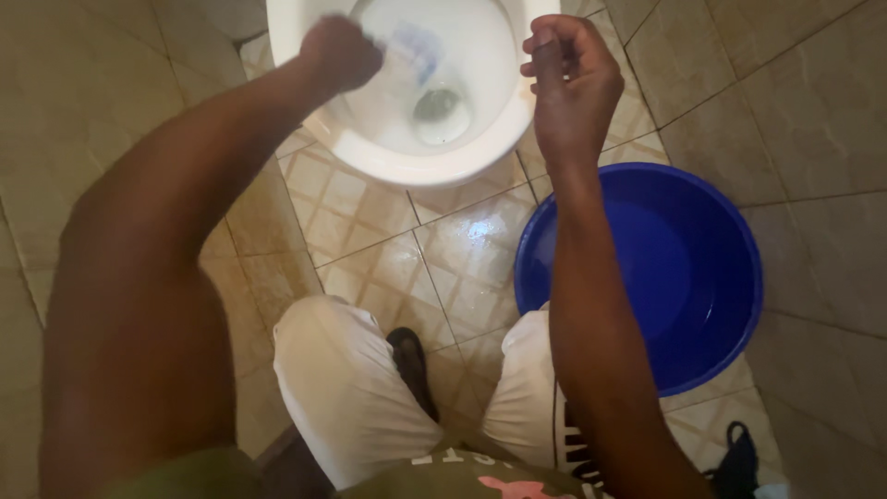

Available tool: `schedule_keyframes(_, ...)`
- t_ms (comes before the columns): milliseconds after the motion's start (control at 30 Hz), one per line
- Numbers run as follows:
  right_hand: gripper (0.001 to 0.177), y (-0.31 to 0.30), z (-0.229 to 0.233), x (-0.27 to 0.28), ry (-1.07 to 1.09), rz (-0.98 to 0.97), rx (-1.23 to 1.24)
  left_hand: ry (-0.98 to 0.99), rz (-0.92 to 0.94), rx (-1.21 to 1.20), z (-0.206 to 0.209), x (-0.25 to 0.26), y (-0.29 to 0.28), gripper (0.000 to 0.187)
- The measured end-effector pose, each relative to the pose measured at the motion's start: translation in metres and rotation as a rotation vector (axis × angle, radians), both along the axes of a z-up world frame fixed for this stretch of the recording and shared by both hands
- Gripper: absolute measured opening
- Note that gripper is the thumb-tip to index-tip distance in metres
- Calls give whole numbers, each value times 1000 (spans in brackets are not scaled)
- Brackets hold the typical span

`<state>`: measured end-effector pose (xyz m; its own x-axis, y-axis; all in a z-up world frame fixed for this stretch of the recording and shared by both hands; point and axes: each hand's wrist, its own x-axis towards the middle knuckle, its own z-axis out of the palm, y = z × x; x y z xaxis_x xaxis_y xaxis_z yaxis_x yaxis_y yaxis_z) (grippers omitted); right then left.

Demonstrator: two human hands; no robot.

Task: The person cleans a toilet bowl using a sponge and a toilet brush. They scoop water from a blue basin to rinse the bowl and scrub the interior surfaces.

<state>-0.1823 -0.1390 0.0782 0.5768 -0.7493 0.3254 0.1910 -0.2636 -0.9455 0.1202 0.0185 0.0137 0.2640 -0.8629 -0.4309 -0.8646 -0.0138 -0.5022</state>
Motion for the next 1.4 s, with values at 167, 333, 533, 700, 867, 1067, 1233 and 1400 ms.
schedule_keyframes(167, 13, 8, 0, 7, 40, -6, 43, 38, 38, -109, -2, 16, 5, 17)
schedule_keyframes(333, 13, 5, 1, 6, 38, 4, 40, 65, -162, -368, 9, 22, 6, 17)
schedule_keyframes(533, 14, 7, 1, 9, 70, 2, 42, 193, -65, -339, 20, 8, 17, 28)
schedule_keyframes(700, 13, 6, 1, 10, 25, 27, -27, 64, -76, -97, 12, 8, 12, 17)
schedule_keyframes(867, 13, 3, 0, 6, 48, 17, 49, 185, -64, -309, 27, 12, 7, 25)
schedule_keyframes(1067, 13, 5, -1, 10, 56, 12, 47, 285, 0, -224, 32, 9, 13, 23)
schedule_keyframes(1233, 14, 5, -5, 16, 69, 17, 31, 213, -44, -222, -3, 14, 3, 19)
schedule_keyframes(1400, 14, 1, -6, 8, -7, 51, 1, 258, 15, -50, 8, 22, -21, 18)
